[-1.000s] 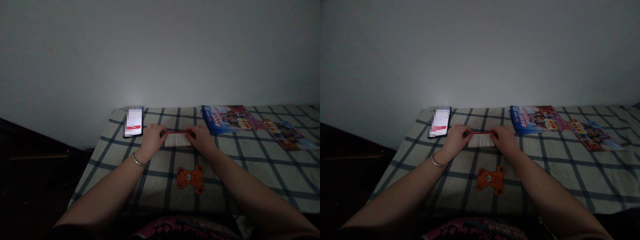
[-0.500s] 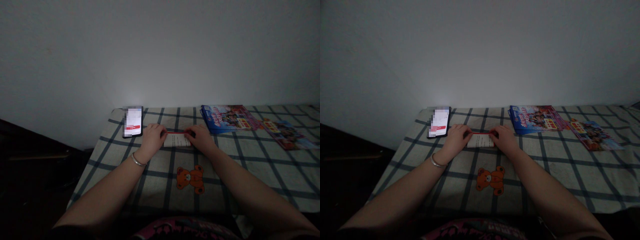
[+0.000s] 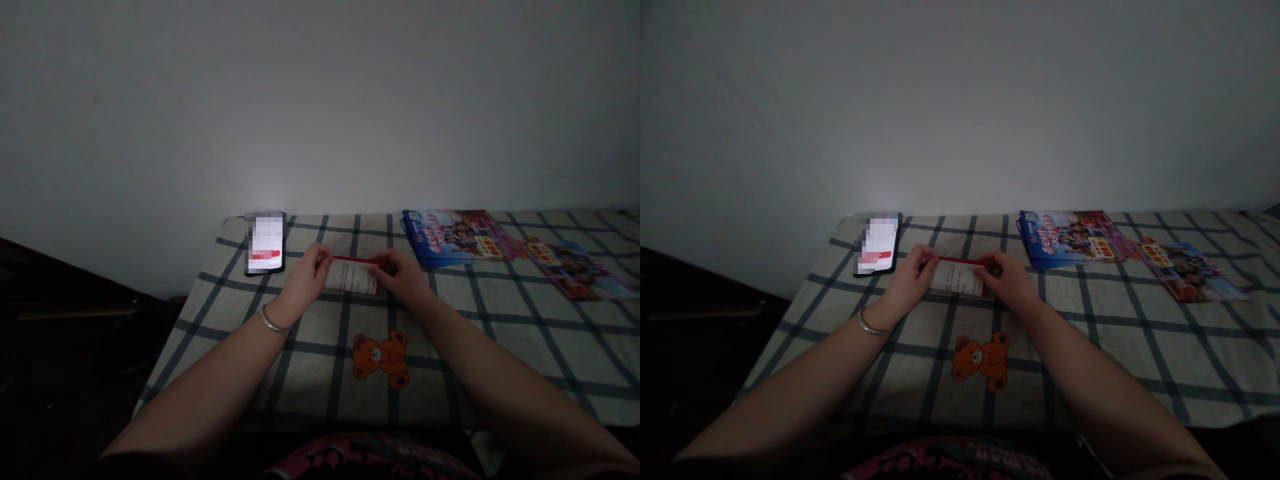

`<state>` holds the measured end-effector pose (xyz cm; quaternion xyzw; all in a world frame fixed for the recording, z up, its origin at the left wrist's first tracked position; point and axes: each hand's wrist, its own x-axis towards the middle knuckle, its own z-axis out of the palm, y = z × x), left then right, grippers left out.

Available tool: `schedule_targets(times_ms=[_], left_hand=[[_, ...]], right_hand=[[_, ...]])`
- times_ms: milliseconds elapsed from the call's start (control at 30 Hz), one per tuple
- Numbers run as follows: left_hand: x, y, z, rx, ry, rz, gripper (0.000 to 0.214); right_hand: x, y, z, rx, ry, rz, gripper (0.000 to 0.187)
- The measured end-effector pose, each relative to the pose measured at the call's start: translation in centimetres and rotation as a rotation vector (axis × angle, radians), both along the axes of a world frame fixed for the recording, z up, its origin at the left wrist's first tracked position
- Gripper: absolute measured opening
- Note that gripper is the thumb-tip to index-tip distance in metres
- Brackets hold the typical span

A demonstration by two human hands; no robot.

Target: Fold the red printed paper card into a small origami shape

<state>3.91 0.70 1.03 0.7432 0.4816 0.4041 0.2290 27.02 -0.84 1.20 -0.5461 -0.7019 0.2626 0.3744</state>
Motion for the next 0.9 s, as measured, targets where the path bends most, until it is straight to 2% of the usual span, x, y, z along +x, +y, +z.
schedule_targets(times_ms=[133,267,567,900], left_hand=[[0.1,-0.32,0.14,0.03,-0.053,-0.019,0.007],[0.15,-0.43,0.32,0.082,-0.037,-0.055,0.018],[0.24,-0.61,0.42,0.168,0.048,-0.072,0.023],[0.15,-0.56,0.29,0.08,-0.017,-0.056,0.019]], right_hand=[[-0.17,-0.42,-0.07,0.046,0.06,-0.053,0.013],[-0.14,-0.47,-0.16,0.089,0.134,-0.04,0.016],[-0.03,-0.19,-0.2,0.161,0.074,-0.059,0.015],[0.01,-0.12,-0.29,0.166,0.092,-0.054,0.014]])
